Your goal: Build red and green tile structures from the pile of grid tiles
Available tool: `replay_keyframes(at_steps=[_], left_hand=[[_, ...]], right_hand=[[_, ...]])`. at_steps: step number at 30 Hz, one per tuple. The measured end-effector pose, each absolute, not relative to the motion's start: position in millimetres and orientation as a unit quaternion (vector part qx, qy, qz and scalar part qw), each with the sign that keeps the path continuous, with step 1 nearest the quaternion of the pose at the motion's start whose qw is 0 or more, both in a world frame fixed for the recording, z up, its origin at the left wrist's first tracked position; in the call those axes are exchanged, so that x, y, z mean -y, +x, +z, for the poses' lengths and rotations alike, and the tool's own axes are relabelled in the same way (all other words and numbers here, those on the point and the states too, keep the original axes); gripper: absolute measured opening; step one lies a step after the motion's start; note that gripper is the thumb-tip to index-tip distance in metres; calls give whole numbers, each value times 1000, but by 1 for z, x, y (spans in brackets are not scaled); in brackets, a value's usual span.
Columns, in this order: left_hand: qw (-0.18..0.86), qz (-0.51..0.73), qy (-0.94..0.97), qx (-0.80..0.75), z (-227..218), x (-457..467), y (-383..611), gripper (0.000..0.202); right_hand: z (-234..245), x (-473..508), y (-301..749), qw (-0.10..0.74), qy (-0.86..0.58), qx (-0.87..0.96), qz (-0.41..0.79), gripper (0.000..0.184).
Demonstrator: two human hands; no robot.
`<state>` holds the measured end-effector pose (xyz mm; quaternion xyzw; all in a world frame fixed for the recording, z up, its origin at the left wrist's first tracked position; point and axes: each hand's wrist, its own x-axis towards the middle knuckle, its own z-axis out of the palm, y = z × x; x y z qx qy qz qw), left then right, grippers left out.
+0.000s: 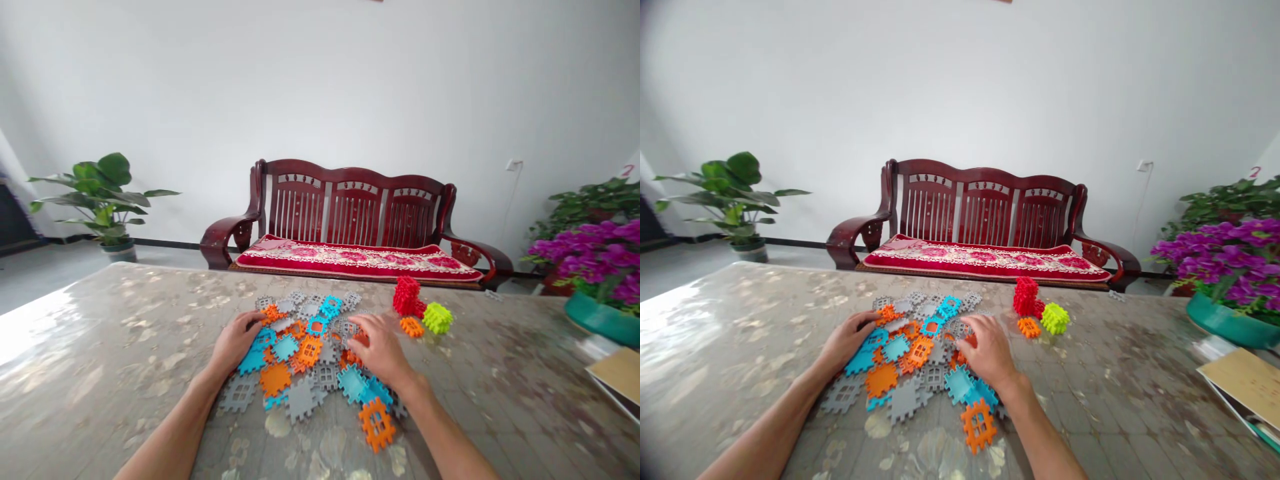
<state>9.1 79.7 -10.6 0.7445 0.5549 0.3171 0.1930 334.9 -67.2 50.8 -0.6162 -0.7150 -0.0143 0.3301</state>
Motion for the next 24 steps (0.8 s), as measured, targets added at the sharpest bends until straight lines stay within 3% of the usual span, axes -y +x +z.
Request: replay_keyframes(at_steps=[6, 12, 19, 24], left_hand=[[196, 323, 742, -554, -3, -73, 12, 37], [207, 327, 741, -548, 0, -70, 15, 35], [196, 331, 742, -549, -5, -75, 12, 36], [195, 319, 743, -555, -11, -81, 9, 38]], right_hand=[[55, 70, 285, 248, -511, 823, -7, 58], [42, 66, 274, 200, -482, 852, -27, 38], [35, 64, 269, 287, -491, 822, -34, 20], [49, 61, 286, 396, -542, 741, 12, 23]])
